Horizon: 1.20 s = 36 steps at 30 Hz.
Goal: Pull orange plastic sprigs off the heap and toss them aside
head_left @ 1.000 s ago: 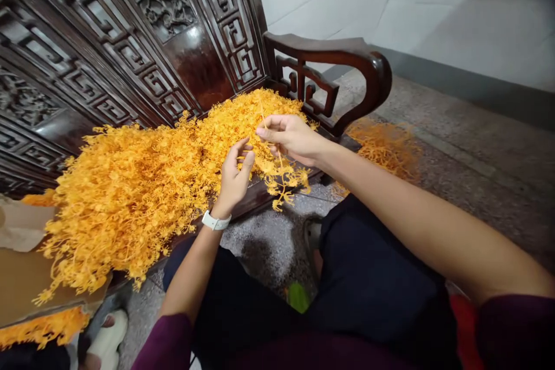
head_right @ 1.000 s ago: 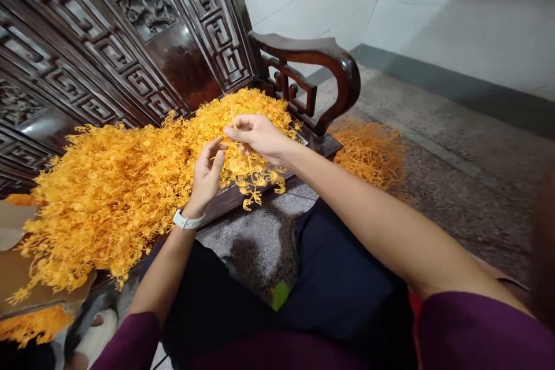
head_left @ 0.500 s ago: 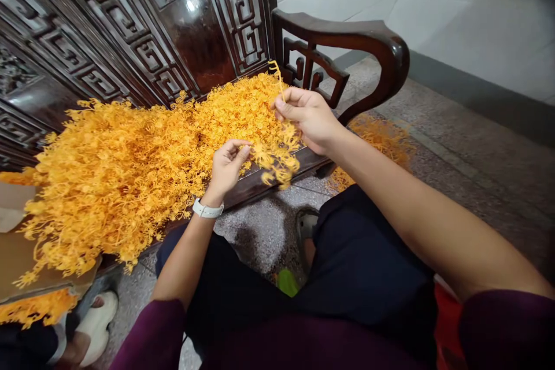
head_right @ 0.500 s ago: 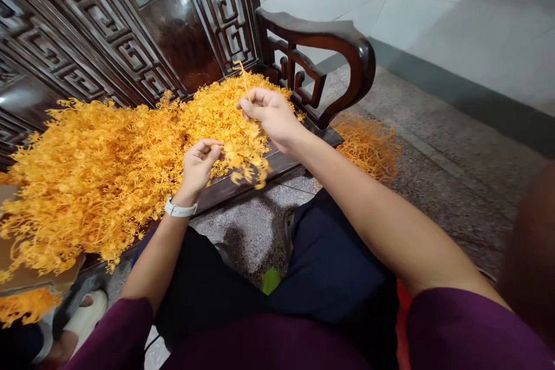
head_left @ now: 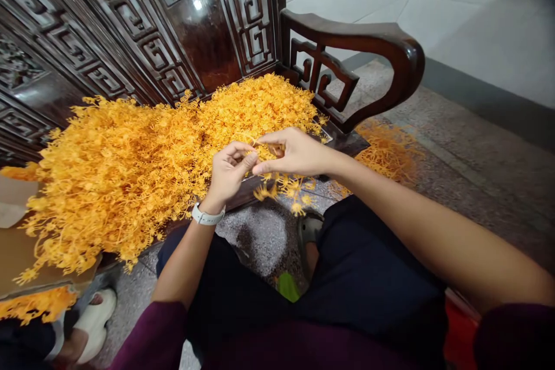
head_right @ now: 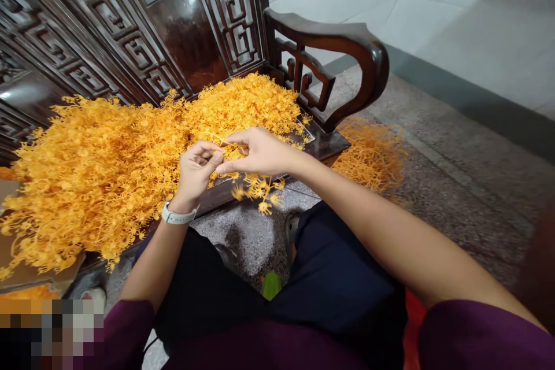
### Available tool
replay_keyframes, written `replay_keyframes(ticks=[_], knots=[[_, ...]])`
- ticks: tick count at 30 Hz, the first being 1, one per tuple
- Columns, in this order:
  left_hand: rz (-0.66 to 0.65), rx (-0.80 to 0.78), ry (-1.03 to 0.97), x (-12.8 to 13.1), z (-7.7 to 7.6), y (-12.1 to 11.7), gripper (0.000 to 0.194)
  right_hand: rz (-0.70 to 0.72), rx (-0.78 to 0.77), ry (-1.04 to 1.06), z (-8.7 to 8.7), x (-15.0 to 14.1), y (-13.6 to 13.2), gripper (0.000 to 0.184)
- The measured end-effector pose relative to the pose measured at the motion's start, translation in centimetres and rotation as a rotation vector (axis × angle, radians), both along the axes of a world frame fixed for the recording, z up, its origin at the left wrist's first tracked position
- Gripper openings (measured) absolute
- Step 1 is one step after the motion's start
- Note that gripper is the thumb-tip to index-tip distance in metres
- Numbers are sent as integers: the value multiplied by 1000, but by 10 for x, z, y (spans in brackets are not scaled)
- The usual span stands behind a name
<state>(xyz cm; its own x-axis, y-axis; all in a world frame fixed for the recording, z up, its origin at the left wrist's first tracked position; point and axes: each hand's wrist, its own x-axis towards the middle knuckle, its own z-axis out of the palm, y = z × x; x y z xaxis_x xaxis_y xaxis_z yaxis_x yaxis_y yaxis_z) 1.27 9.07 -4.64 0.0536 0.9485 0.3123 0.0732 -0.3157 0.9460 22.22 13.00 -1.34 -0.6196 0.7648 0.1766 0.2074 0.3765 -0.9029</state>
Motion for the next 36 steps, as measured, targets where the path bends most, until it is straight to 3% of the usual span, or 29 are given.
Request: replay_keyframes(ticks=[4,9,12,14,17,18,19,20,23,25,27,30,32,34,36], knots=[[97,19,-82,-1,-1,2,27,93,6,17,-4,-12,-1,51],[430,-181,-363,-54,-6,35,25,233,92,47,10,-17,-18,50],[428,-160,-289,-77,1,37,23,320,32,76,18,-14,-28,46],[83,-207,49,-71,7,24,17,285,-47,102,20,-8,-22,43],[-817,-380,491,-45,14,0,21,133,-89,159,21,6,1,40],[-1017,-425,557,-37,16,-3,25,65,-94,186,21,12,9,41],[-1060,-446,564,-32,17,-1,30,-2,-105,212,20,17,16,43],[-959,-443,529,-29,16,4,37,-61,-123,235,20,22,22,45],[-254,-352,340,-36,10,38,66,-177,-189,282,19,30,29,51],[75,-349,288,-42,2,58,80,-208,-214,286,18,30,27,52],[99,-401,293,-45,-6,66,85,-196,-213,270,16,28,24,53],[-145,-390,478,-42,-14,53,79,-127,-177,239,12,25,21,53],[-212,-201,766,-36,-13,38,64,-101,-159,227,10,23,19,51],[-149,61,1106,-27,-8,27,47,-123,-150,213,7,22,18,49],[-41,228,1383,-18,-5,24,38,-176,-120,201,3,19,20,45]])
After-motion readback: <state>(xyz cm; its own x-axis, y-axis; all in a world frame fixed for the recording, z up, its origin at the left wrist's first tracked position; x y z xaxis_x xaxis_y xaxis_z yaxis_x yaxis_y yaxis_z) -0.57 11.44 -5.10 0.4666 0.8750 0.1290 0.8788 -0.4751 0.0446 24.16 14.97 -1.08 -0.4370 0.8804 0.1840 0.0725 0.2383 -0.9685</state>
